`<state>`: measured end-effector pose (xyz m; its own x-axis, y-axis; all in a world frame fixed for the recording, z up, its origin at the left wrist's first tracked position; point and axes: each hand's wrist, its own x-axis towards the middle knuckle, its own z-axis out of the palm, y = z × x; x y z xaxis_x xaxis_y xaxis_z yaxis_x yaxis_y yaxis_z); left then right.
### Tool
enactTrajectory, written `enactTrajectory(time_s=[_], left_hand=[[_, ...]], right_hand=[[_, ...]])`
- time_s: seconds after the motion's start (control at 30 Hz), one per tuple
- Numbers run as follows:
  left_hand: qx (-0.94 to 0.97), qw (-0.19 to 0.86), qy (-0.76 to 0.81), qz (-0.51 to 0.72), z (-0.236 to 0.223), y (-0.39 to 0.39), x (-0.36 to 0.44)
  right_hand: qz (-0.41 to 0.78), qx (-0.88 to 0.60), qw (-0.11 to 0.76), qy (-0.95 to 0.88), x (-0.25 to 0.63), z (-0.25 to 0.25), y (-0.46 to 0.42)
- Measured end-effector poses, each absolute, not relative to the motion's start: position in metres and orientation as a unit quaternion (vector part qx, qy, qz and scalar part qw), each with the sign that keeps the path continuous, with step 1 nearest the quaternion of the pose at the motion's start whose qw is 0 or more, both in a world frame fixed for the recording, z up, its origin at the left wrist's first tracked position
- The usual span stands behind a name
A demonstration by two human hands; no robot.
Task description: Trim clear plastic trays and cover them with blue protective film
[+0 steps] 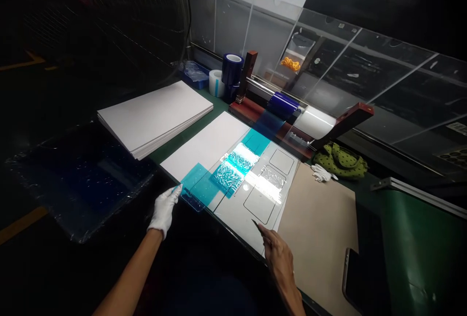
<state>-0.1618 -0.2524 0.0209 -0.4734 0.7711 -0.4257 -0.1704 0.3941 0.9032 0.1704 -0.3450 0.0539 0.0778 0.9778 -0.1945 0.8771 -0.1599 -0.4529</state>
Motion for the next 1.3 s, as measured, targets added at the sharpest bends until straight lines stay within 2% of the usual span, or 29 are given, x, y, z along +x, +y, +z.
enactTrajectory(time_s=[0.13,0.37,0.53,0.63,0.9,1.3], left_hand=[[0.222,0.426,0.712,0.512,0.019,-0.203,-0.196],[0.285,0.384,0.753,0.453,0.014,-0.145,-0.221],[0.341,0.232,0.842,0.347,0.023,-0.143,-0.225],[0.415,0.154,0.851,0.284,0.023,-0.144,-0.198],[0.681,0.169,0.697,0.148,0.006,-0.13,-0.08],[0.717,0.154,0.679,0.04,-0.013,-0.111,-0.072]], right_hand=[[0.228,-0.725,0.148,-0.633,0.175,0.051,-0.334],[0.194,-0.725,0.144,-0.645,0.169,0.049,-0.291],[0.167,-0.719,0.128,-0.662,0.156,0.054,-0.261],[0.152,-0.716,0.098,-0.674,0.144,0.057,-0.238],[0.131,-0.687,-0.009,-0.715,0.104,0.046,-0.146],[0.16,-0.635,-0.109,-0.748,0.074,0.025,-0.079]])
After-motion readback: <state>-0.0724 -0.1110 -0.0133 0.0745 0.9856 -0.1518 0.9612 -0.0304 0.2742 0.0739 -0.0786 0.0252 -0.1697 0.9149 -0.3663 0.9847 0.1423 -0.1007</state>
